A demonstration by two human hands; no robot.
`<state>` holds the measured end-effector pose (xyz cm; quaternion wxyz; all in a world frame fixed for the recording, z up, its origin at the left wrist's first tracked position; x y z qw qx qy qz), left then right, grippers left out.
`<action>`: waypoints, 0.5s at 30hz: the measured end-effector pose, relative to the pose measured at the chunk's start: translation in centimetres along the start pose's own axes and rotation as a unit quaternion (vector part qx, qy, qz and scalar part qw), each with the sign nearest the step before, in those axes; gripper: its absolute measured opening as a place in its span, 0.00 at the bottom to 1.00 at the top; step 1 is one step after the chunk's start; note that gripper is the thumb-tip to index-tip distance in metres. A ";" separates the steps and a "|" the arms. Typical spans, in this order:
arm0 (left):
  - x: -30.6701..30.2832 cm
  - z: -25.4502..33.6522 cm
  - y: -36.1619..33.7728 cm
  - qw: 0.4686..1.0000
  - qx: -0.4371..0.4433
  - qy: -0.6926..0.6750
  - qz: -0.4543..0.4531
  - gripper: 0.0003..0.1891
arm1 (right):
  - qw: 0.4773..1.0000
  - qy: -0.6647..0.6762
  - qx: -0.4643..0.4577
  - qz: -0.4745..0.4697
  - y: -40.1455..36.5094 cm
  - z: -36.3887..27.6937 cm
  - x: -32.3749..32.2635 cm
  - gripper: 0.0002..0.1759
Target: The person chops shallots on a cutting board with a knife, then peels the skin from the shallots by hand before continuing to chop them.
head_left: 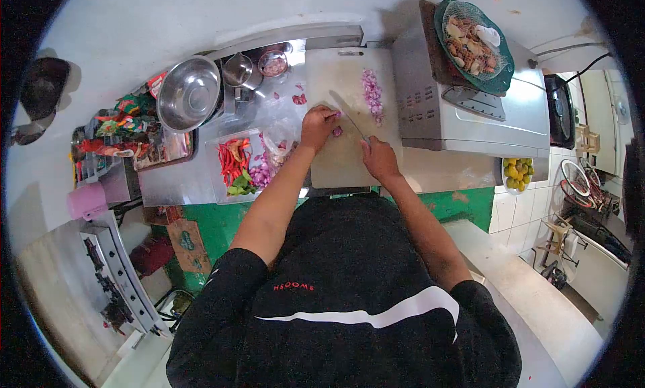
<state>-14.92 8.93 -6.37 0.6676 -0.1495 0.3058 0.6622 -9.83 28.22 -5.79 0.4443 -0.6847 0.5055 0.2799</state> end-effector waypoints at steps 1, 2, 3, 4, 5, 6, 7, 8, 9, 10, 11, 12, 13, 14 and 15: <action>-0.2 0.1 0.0 1.000 0.000 0.000 0.000 0.09 | 1.000 0.009 -0.016 -0.001 0.0 -0.2 -0.1 0.21; -0.3 0.4 0.1 1.000 0.007 -0.003 -0.002 0.09 | 0.999 0.018 -0.032 -0.001 -0.1 -0.3 -0.3 0.21; -0.2 0.5 0.1 1.000 0.014 -0.007 -0.003 0.10 | 0.999 0.017 -0.031 0.000 -0.1 -0.5 -0.7 0.21; -0.1 0.5 0.1 1.000 0.015 -0.007 -0.003 0.10 | 1.000 0.017 -0.019 -0.017 0.0 -0.6 -0.8 0.21; -0.2 0.7 0.2 1.000 0.024 0.002 0.001 0.10 | 0.999 0.017 -0.009 -0.034 0.0 -0.7 -0.8 0.21; -0.3 0.8 0.2 0.999 0.034 0.011 0.005 0.10 | 0.999 0.017 -0.010 -0.034 0.1 -0.6 -0.7 0.21; -0.4 0.7 0.2 0.999 0.033 0.012 0.005 0.10 | 0.999 0.015 -0.012 -0.028 0.2 -0.6 -0.6 0.21; -0.4 0.7 0.1 0.999 0.031 0.008 0.010 0.09 | 1.000 0.013 -0.014 -0.023 0.2 -0.5 -0.5 0.21; -0.4 0.6 0.1 0.999 0.029 0.003 0.014 0.09 | 1.000 0.012 -0.014 -0.024 0.3 -0.3 -0.3 0.21; -0.3 0.6 0.1 0.999 0.029 0.003 0.015 0.09 | 0.999 0.021 -0.009 -0.028 0.4 -0.1 -0.1 0.21; -0.2 0.5 0.0 1.000 0.020 0.009 0.008 0.09 | 0.999 0.029 -0.004 -0.032 0.5 0.1 0.1 0.22; -0.1 0.2 -0.1 1.000 0.012 0.015 0.002 0.10 | 0.999 0.029 -0.004 -0.033 0.5 0.0 0.1 0.22; 0.0 0.1 -0.1 1.000 0.011 0.016 0.002 0.10 | 0.999 0.024 -0.009 -0.026 0.5 -0.1 -0.1 0.22; 0.0 0.0 0.0 1.000 0.015 0.014 0.001 0.09 | 1.000 0.018 -0.014 -0.019 0.5 -0.2 -0.3 0.22; 0.0 0.1 0.0 1.000 0.020 0.013 -0.001 0.09 | 1.000 0.018 -0.014 -0.019 0.5 -0.1 -0.3 0.22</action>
Point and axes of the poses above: each hand's wrist, its own y-axis towards the middle knuckle, its own x-axis out of the palm, z = x × y, the point moved 8 cm from there along y, towards the middle knuckle, and after that the axes turned 7 degrees about x, right-handed, at the moved point
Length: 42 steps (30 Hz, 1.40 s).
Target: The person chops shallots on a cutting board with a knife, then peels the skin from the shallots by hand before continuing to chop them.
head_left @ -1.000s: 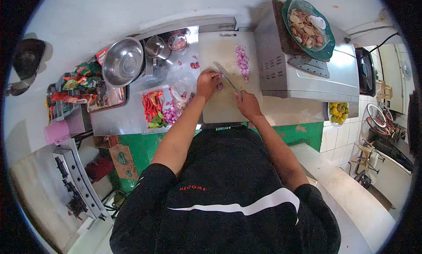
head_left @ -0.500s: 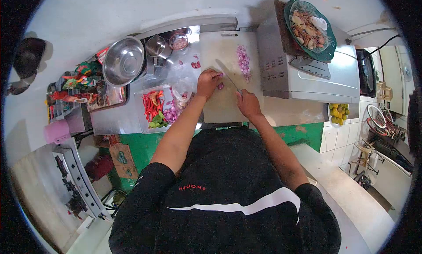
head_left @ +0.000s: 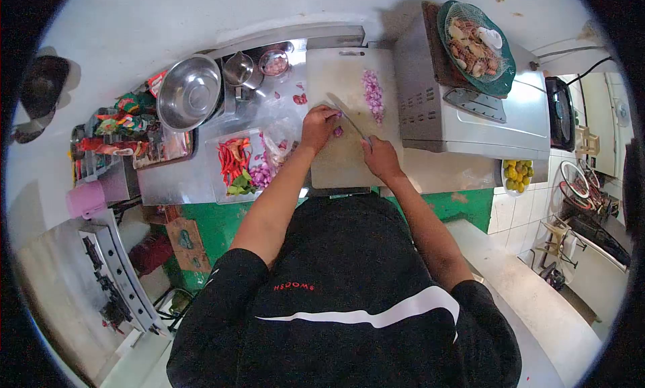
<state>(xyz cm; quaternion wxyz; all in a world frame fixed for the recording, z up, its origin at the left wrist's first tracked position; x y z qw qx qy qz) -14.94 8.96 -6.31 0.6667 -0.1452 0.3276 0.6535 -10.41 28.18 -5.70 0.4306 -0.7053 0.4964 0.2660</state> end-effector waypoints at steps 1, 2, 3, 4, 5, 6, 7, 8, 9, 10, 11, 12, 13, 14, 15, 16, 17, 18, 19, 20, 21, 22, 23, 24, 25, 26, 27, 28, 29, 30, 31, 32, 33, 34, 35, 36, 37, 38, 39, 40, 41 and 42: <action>0.0 0.1 0.0 1.000 0.000 0.000 0.000 0.09 | 1.000 0.001 -0.015 0.006 0.0 -0.1 -0.1 0.22; -0.1 0.1 -0.1 1.000 -0.003 -0.013 0.005 0.09 | 1.000 0.002 -0.029 0.011 0.1 -0.2 -0.3 0.21; -0.2 0.0 -0.2 1.000 -0.006 -0.027 0.011 0.09 | 1.000 0.002 -0.029 0.012 0.1 -0.3 -0.5 0.21; -0.1 0.0 -0.2 1.000 -0.007 -0.027 0.011 0.09 | 1.000 -0.002 -0.029 0.003 0.2 -0.4 -0.7 0.21; -0.2 0.1 -0.2 1.000 0.000 -0.021 0.013 0.09 | 1.000 -0.006 -0.029 -0.006 0.2 -0.6 -0.8 0.20; -0.1 0.1 -0.2 1.000 0.006 -0.014 0.016 0.10 | 1.000 -0.006 -0.029 -0.006 0.4 -0.5 -0.7 0.20; 0.0 -0.1 -0.3 1.000 0.006 -0.014 0.016 0.10 | 0.999 -0.010 -0.029 -0.012 0.4 -0.5 -0.6 0.19; 0.0 -0.1 -0.3 1.000 0.013 -0.017 0.020 0.10 | 0.999 -0.013 -0.028 -0.019 0.5 -0.4 -0.4 0.19; 0.0 -0.1 -0.4 0.999 0.021 -0.019 0.025 0.10 | 0.999 -0.013 -0.028 -0.019 0.7 -0.3 0.0 0.19; 0.1 -0.1 -0.4 0.999 0.021 -0.019 0.024 0.10 | 0.999 -0.025 -0.031 -0.010 0.8 -0.2 0.3 0.18; 0.3 -0.4 -0.5 0.999 0.004 -0.027 0.021 0.10 | 0.999 -0.038 -0.035 -0.001 1.0 -0.2 0.6 0.18; 0.5 -0.7 -0.6 0.999 -0.013 -0.036 0.018 0.10 | 0.999 -0.037 -0.036 -0.001 1.2 -0.4 0.6 0.18; 0.5 -0.8 -0.6 0.999 -0.013 -0.034 0.018 0.10 | 0.999 -0.034 -0.036 -0.009 1.5 -0.7 0.8 0.18; 0.4 -0.6 -0.6 1.000 0.000 -0.023 0.020 0.10 | 0.999 -0.032 -0.035 -0.017 1.8 -0.9 1.0 0.17; 0.2 -0.1 -0.5 1.000 0.013 -0.012 0.022 0.10 | 0.999 -0.031 -0.036 -0.017 2.2 -1.4 1.2 0.17; 0.0 0.2 -0.5 1.000 0.013 -0.010 0.022 0.10 | 0.999 -0.036 -0.027 -0.021 2.7 -1.7 1.4 0.18; -0.2 0.5 -0.6 0.999 0.011 -0.016 0.027 0.10 | 0.999 -0.042 -0.018 -0.025 3.1 -2.0 1.5 0.19; -0.3 0.6 -0.7 0.999 0.009 -0.021 0.032 0.09 | 0.999 -0.041 -0.018 -0.025 3.5 -2.3 1.5 0.19; -0.3 0.7 -0.7 0.999 0.009 -0.020 0.032 0.09 | 0.999 -0.043 -0.020 -0.026 3.8 -2.5 1.5 0.19; -0.3 0.6 -0.7 0.999 0.001 -0.034 0.035 0.09 | 0.998 -0.046 -0.022 -0.027 4.1 -2.8 1.4 0.20; -0.3 0.4 -0.7 0.998 -0.006 -0.048 0.039 0.09 | 0.998 -0.046 -0.024 -0.028 4.4 -2.6 1.5 0.20; -0.4 0.4 -0.7 0.998 -0.007 -0.047 0.041 0.09 | 0.999 -0.042 -0.025 -0.014 4.7 -2.3 1.4 0.20; -0.4 0.1 -0.8 0.996 -0.018 -0.068 0.049 0.08 | 0.999 -0.039 -0.026 -0.001 4.9 -2.0 1.2 0.21; -0.5 0.0 -0.7 0.994 -0.029 -0.091 0.057 0.08 | 0.999 -0.041 -0.027 -0.001 4.7 -2.1 0.7 0.21; -0.5 0.0 -0.7 0.994 -0.029 -0.092 0.058 0.08 | 0.999 -0.037 -0.032 -0.013 4.2 -2.1 0.3 0.21; -0.3 -0.3 -0.8 0.994 -0.053 -0.089 0.042 0.09 | 0.998 -0.032 -0.036 -0.026 3.7 -2.2 0.0 0.22; 0.1 -0.7 -1.0 0.993 -0.075 -0.085 0.026 0.09 | 0.998 -0.034 -0.037 -0.026 3.5 -2.1 0.0 0.22; 0.1 -0.8 -1.0 0.993 -0.075 -0.085 0.027 0.09 | 0.999 -0.030 -0.019 -0.041 3.3 -1.8 0.3 0.22; 0.1 -0.9 -1.0 0.994 -0.067 -0.080 0.033 0.09 | 0.998 -0.026 -0.002 -0.056 3.2 -1.6 0.6 0.22; 0.1 -1.0 -1.0 0.995 -0.060 -0.075 0.039 0.09 | 0.998 -0.027 -0.002 -0.056 3.1 -1.6 0.9 0.22; 0.4 -1.2 -1.1 0.995 -0.060 -0.075 0.039 0.09 | 0.998 -0.019 0.001 -0.055 3.1 -1.5 1.0 0.22; 0.8 -1.8 -1.3 0.990 -0.088 -0.101 0.043 0.09 | 0.999 -0.011 0.004 -0.054 3.0 -1.4 1.2 0.22; 0.9 -2.0 -1.3 0.984 -0.116 -0.127 0.047 0.08 | 0.998 -0.011 0.004 -0.054 2.8 -1.5 1.1 0.22; 0.7 -1.8 -1.3 0.984 -0.117 -0.127 0.048 0.08 | 0.998 -0.010 0.007 -0.060 2.6 -1.7 1.0 0.22; 0.6 -1.6 -1.2 0.987 -0.121 -0.101 0.038 0.08 | 0.998 -0.009 0.009 -0.065 2.5 -1.9 1.0 0.22; 0.6 -1.7 -1.2 0.989 -0.124 -0.075 0.028 0.08 | 0.998 -0.010 0.008 -0.066 2.6 -1.8 1.2 0.22; 0.9 -2.3 -1.4 0.989 -0.126 -0.075 0.029 0.08 | 0.998 -0.011 0.013 -0.064 2.7 -1.6 1.5 0.22; 1.1 -2.5 -1.4 0.989 -0.108 -0.094 0.040 0.08 | 0.998 -0.012 0.018 -0.062 2.8 -1.5 1.7 0.22; 0.9 -2.3 -1.3 0.988 -0.091 -0.113 0.051 0.09 | 0.998 -0.012 0.017 -0.064 2.8 -1.3 1.9 0.22; 0.9 -2.3 -1.3 0.988 -0.093 -0.113 0.053 0.09 | 0.998 -0.014 0.015 -0.065 2.9 -1.2 2.2 0.22; 1.1 -2.4 -1.4 0.987 -0.103 -0.116 0.044 0.09 | 0.998 -0.015 0.013 -0.066 3.0 -1.2 2.4 0.22; 1.0 -2.2 -1.4 0.986 -0.114 -0.120 0.035 0.09 | 0.998 -0.015 0.011 -0.067 3.1 -1.3 2.6 0.22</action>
Point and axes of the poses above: each hand's wrist, its own y-axis towards the middle knuckle, its own x-axis out of the palm, z = x × y, the point moved 8 cm from there along y, towards the middle knuckle, and after that the axes turned 7 degrees about x, right-handed, at the moved point
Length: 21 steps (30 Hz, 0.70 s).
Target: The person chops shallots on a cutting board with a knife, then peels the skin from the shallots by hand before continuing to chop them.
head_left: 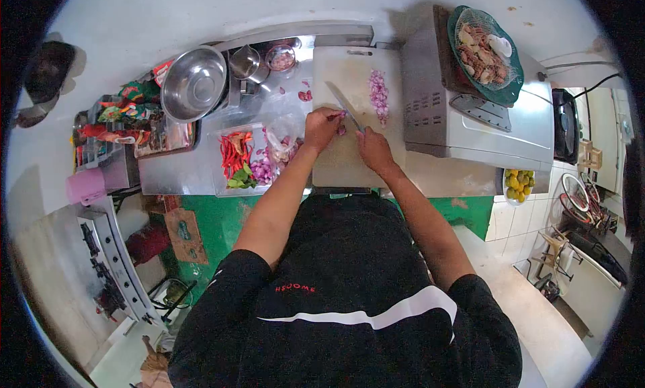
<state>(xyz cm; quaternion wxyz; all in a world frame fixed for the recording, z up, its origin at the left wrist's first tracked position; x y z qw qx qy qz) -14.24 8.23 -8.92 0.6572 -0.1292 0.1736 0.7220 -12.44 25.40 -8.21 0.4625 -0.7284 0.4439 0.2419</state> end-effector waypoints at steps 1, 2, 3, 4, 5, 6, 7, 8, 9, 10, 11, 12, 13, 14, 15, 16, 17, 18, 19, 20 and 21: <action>-0.4 0.8 0.0 1.000 -0.001 0.001 0.002 0.09 | 1.000 0.007 -0.016 0.022 0.0 -0.3 -0.2 0.22; -0.4 1.1 0.0 0.999 -0.030 0.012 -0.021 0.10 | 0.998 0.014 -0.032 0.045 0.1 -0.7 -0.5 0.22; -0.2 0.9 -0.2 0.997 -0.059 0.023 -0.046 0.11 | 0.998 0.014 -0.033 0.045 0.4 -0.9 -0.4 0.22; -0.1 0.7 -0.1 0.997 -0.060 0.025 -0.046 0.11 | 0.998 0.014 -0.037 0.049 1.0 -1.1 -0.4 0.22; -0.4 0.6 0.0 0.997 -0.059 0.031 -0.029 0.11 | 0.998 0.014 -0.040 0.053 1.5 -1.3 -0.4 0.22; -0.5 0.4 0.2 0.998 -0.057 0.038 -0.014 0.12 | 0.998 0.016 -0.037 0.053 2.1 -1.3 -0.4 0.22; -0.5 0.1 0.4 0.998 -0.056 0.038 -0.016 0.12 | 0.996 0.028 -0.057 0.062 2.7 -1.6 -0.7 0.22; -0.8 -0.1 0.6 0.999 -0.048 0.017 -0.005 0.11 | 0.994 0.040 -0.076 0.072 2.8 -1.7 -1.0 0.22; -1.2 -0.2 1.0 0.999 -0.039 -0.004 0.007 0.11 | 0.994 0.041 -0.075 0.075 2.8 -1.6 -1.4 0.22; -1.6 -0.5 1.4 0.999 -0.037 -0.004 0.006 0.11 | 0.991 0.071 -0.073 0.085 2.6 -1.3 -2.0 0.23; -1.8 -0.3 1.7 1.000 -0.008 0.022 -0.013 0.11 | 0.988 0.100 -0.071 0.096 2.4 -1.0 -2.7 0.23; -2.0 0.4 2.1 0.998 0.021 0.048 -0.032 0.12 | 0.988 0.100 -0.069 0.098 2.0 -0.5 -3.0 0.23; -2.4 0.7 2.6 0.998 0.023 0.047 -0.034 0.12 | 0.989 0.106 -0.059 0.088 1.6 0.3 -3.1 0.22; -1.6 2.1 3.0 0.982 0.106 0.105 -0.113 0.13 | 0.989 0.112 -0.048 0.079 1.2 0.9 -3.1 0.22; -0.5 3.5 3.0 0.950 0.188 0.161 -0.189 0.14 | 0.989 0.113 -0.046 0.082 0.5 1.1 -3.3 0.22; -0.3 3.5 3.4 0.949 0.191 0.161 -0.192 0.14 | 0.989 0.123 -0.014 0.076 -0.4 1.7 -3.4 0.22; 0.6 4.1 3.3 0.916 0.250 0.217 -0.226 0.13 | 0.988 0.134 0.018 0.070 -1.2 2.2 -3.5 0.23; 1.5 4.6 2.9 0.875 0.309 0.270 -0.257 0.13 | 0.988 0.136 0.021 0.073 -1.6 2.8 -3.1 0.23; 1.5 4.9 3.1 0.873 0.312 0.270 -0.259 0.13 | 0.990 0.115 0.011 0.080 -1.7 3.4 -2.4 0.23; 1.3 4.7 3.3 0.881 0.284 0.271 -0.266 0.10 | 0.992 0.093 0.001 0.088 -1.9 4.1 -1.8 0.24; 1.3 4.2 3.4 0.887 0.255 0.272 -0.273 0.08 | 0.991 0.096 0.004 0.092 -2.3 4.2 -1.9 0.24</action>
Point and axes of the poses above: each hand's wrist, its own y-axis towards the middle knuckle, its own x-axis out of the palm, z = x × y, the point moved 8 cm from there along y, towards the middle knuckle, and after that the axes turned 7 degrees about x, right-handed, at the moved point
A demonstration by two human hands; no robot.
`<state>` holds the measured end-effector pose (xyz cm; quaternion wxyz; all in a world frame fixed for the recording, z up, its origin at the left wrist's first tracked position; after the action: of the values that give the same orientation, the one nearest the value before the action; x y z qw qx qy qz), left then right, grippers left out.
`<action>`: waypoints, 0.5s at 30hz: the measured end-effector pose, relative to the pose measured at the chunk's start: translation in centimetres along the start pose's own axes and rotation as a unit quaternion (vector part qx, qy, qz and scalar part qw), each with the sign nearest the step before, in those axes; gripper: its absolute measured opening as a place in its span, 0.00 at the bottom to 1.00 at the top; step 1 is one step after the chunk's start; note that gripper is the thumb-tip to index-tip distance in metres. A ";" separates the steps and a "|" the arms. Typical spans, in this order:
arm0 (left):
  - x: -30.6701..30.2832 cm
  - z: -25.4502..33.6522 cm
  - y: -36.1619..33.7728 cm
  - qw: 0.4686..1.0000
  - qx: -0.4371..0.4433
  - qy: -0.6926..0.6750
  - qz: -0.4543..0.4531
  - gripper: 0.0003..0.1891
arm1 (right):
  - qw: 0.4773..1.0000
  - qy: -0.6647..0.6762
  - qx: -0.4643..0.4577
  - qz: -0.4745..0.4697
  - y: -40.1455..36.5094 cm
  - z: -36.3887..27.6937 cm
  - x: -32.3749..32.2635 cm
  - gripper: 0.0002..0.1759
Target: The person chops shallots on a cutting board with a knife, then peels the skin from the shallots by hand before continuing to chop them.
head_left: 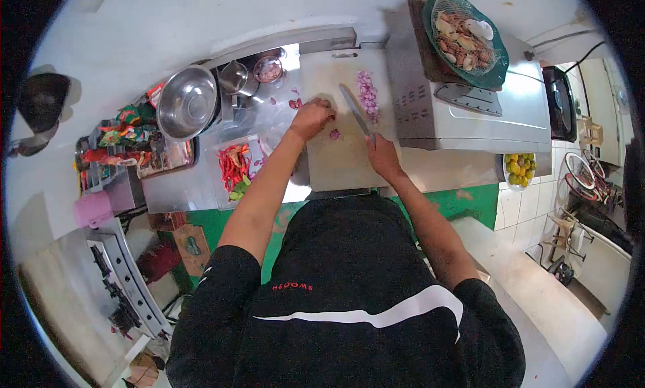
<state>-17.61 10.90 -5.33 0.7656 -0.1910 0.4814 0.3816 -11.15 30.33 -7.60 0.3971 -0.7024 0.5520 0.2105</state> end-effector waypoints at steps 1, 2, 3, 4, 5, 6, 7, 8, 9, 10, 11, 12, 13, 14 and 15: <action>0.1 0.2 -0.1 1.000 0.004 0.001 -0.002 0.08 | 1.000 0.012 0.009 -0.015 -0.4 0.1 0.1 0.24; -0.3 -0.3 -0.4 0.999 -0.034 -0.022 0.027 0.08 | 0.999 0.024 0.018 -0.029 -0.6 0.1 0.2 0.24; -0.6 -0.8 -0.6 0.995 -0.072 -0.045 0.057 0.07 | 0.999 0.027 0.020 -0.026 -0.8 -0.2 -0.1 0.24; -0.5 -0.6 -0.4 0.995 -0.069 -0.045 0.054 0.07 | 0.998 0.033 0.026 -0.044 -1.1 -0.5 -0.1 0.24; -0.5 -0.8 -0.4 0.994 -0.087 -0.028 0.060 0.08 | 0.997 0.038 0.031 -0.062 -1.3 -0.7 0.0 0.24; -0.6 -1.0 -0.4 0.992 -0.107 -0.011 0.065 0.08 | 0.997 0.040 0.032 -0.061 -1.3 -0.4 0.4 0.24; -0.5 -0.9 -0.4 0.992 -0.106 -0.010 0.065 0.08 | 0.998 0.039 0.023 -0.054 -1.2 -0.4 0.8 0.25; -0.6 -1.0 -0.6 0.989 -0.123 -0.033 0.078 0.09 | 0.998 0.037 0.012 -0.048 -1.1 -0.3 1.1 0.25; -0.5 -1.5 -0.8 0.984 -0.141 -0.056 0.092 0.09 | 0.998 0.037 0.011 -0.048 -1.2 -0.7 0.9 0.25; 0.1 -1.9 -1.1 0.984 -0.142 -0.055 0.093 0.09 | 0.998 0.024 0.009 -0.061 -1.3 -1.0 0.9 0.25; 0.5 -2.9 -1.8 0.969 -0.185 -0.095 0.131 0.09 | 0.997 0.010 0.007 -0.074 -1.4 -1.3 0.9 0.25; 0.3 -3.5 -2.4 0.949 -0.228 -0.134 0.168 0.09 | 0.997 0.009 0.005 -0.074 -1.4 -1.2 0.9 0.25; 0.3 -3.5 -2.5 0.949 -0.230 -0.134 0.170 0.09 | 0.997 0.024 -0.002 -0.068 -1.4 -1.3 0.9 0.25; 0.4 -3.9 -3.0 0.934 -0.258 -0.165 0.182 0.10 | 0.997 0.039 -0.009 -0.063 -1.5 -1.4 0.9 0.24; 0.6 -4.3 -3.5 0.918 -0.286 -0.195 0.194 0.10 | 0.997 0.038 -0.011 -0.065 -1.6 -1.6 1.0 0.24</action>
<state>-17.30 6.11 -8.10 0.6680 -0.2264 0.2204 0.6738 -9.61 28.60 -6.83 0.3808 -0.7486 0.5177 0.1632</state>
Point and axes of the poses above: each hand's wrist, its own y-axis towards the middle knuckle, its own x-axis out of the palm, z = x × y, the point moved 8 cm from there along y, towards the middle knuckle, and after that the axes turned 7 degrees about x, right-handed, at the moved point
